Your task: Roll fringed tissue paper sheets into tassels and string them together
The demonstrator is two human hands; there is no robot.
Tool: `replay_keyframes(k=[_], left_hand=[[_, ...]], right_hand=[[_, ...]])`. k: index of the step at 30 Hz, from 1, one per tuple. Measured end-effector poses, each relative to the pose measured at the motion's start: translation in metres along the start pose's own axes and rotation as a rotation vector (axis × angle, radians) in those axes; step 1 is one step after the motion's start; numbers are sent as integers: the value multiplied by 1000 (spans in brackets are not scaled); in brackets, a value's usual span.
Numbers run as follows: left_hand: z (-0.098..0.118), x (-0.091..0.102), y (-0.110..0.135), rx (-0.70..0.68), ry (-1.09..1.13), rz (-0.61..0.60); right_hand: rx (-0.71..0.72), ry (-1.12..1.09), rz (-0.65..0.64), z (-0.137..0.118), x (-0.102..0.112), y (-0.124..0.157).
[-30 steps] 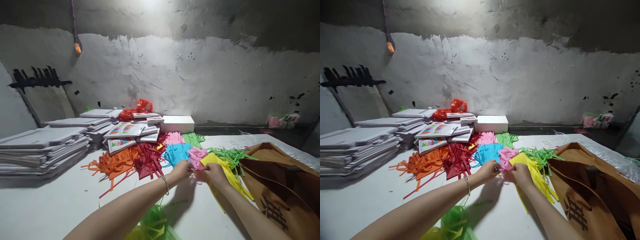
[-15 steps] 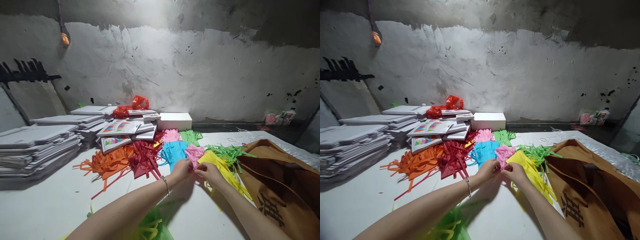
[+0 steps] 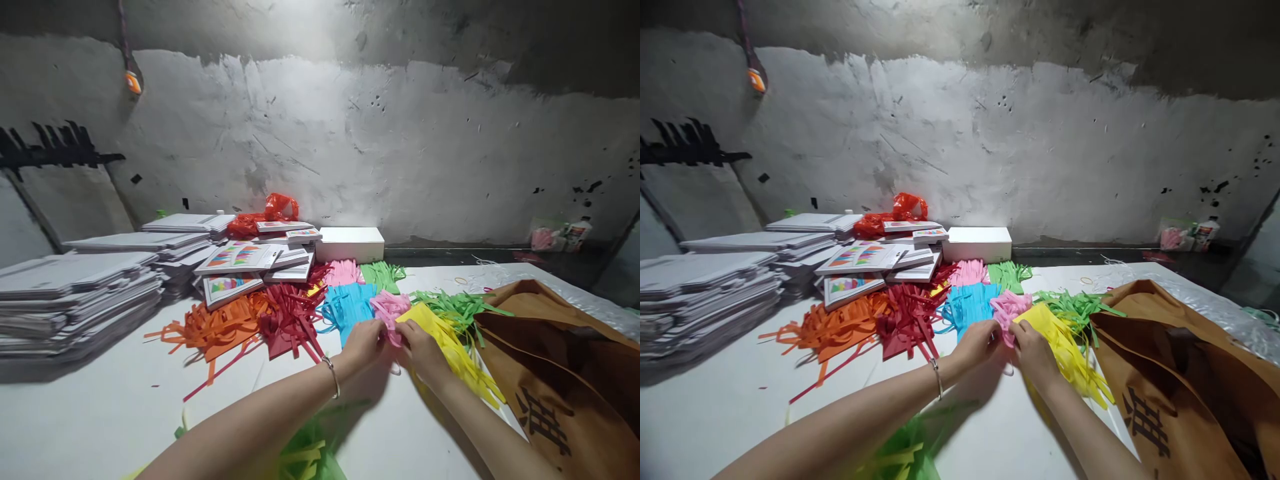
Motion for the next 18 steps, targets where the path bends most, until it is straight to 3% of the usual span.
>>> replay_keyframes(k=[8, 18], left_hand=[[3, 2, -1, 24, 24, -28], [-1, 5, 0, 12, -2, -47]], right_hand=[[121, 206, 52, -17, 3, 3], [48, 220, 63, -1, -8, -3]])
Point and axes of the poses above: each hand's wrist, its own y-axis away from the middle knuckle, its own x-axis out of the back of the hand, z = x × y, the point moved 4 cm from there along -y, towards the middle knuckle, and after that the axes turned 2 degrees about x, right-handed, at the moved point
